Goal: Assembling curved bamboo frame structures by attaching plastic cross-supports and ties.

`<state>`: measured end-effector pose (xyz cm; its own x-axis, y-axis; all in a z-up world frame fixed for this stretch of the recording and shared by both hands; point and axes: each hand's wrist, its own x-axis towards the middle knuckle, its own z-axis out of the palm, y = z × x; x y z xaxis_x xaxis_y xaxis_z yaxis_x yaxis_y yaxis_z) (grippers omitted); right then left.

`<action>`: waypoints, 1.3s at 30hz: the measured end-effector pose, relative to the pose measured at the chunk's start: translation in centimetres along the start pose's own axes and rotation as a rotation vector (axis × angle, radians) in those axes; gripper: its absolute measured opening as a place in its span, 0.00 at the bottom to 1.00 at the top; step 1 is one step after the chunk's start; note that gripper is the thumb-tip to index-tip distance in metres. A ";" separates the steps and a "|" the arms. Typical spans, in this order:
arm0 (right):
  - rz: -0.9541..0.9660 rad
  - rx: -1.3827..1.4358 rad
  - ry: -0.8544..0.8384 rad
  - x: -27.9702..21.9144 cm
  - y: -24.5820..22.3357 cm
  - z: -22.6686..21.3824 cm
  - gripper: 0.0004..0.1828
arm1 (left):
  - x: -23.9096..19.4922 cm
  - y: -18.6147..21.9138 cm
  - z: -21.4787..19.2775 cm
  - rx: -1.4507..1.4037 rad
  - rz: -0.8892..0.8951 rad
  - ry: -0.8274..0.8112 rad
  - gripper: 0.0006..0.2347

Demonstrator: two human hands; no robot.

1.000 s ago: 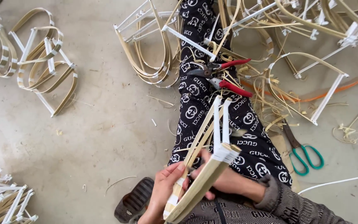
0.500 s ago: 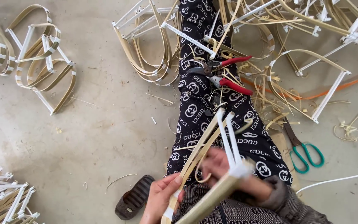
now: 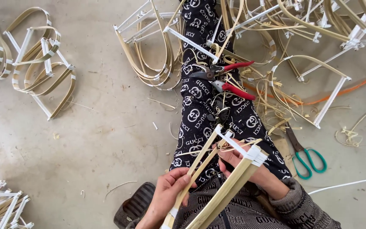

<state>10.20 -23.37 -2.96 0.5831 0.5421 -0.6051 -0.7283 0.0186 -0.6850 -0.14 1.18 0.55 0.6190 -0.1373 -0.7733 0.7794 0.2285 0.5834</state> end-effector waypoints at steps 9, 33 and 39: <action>-0.232 0.019 -0.179 -0.3 1.0 2.0 0.18 | 1.2 0.5 0.8 -0.196 0.095 -0.073 0.14; -0.035 -0.002 -0.175 -0.3 1.2 2.8 0.25 | -0.9 -1.9 -0.9 -0.164 0.049 0.044 0.15; 0.101 0.120 -0.361 -1.7 0.9 3.8 0.25 | -0.6 0.8 2.1 -0.079 0.204 -0.045 0.15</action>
<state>7.24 -21.12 -0.99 0.3574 0.8065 -0.4709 -0.8252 0.0366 -0.5637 0.33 -0.60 2.04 0.7683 -0.1228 -0.6281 0.6285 0.3303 0.7042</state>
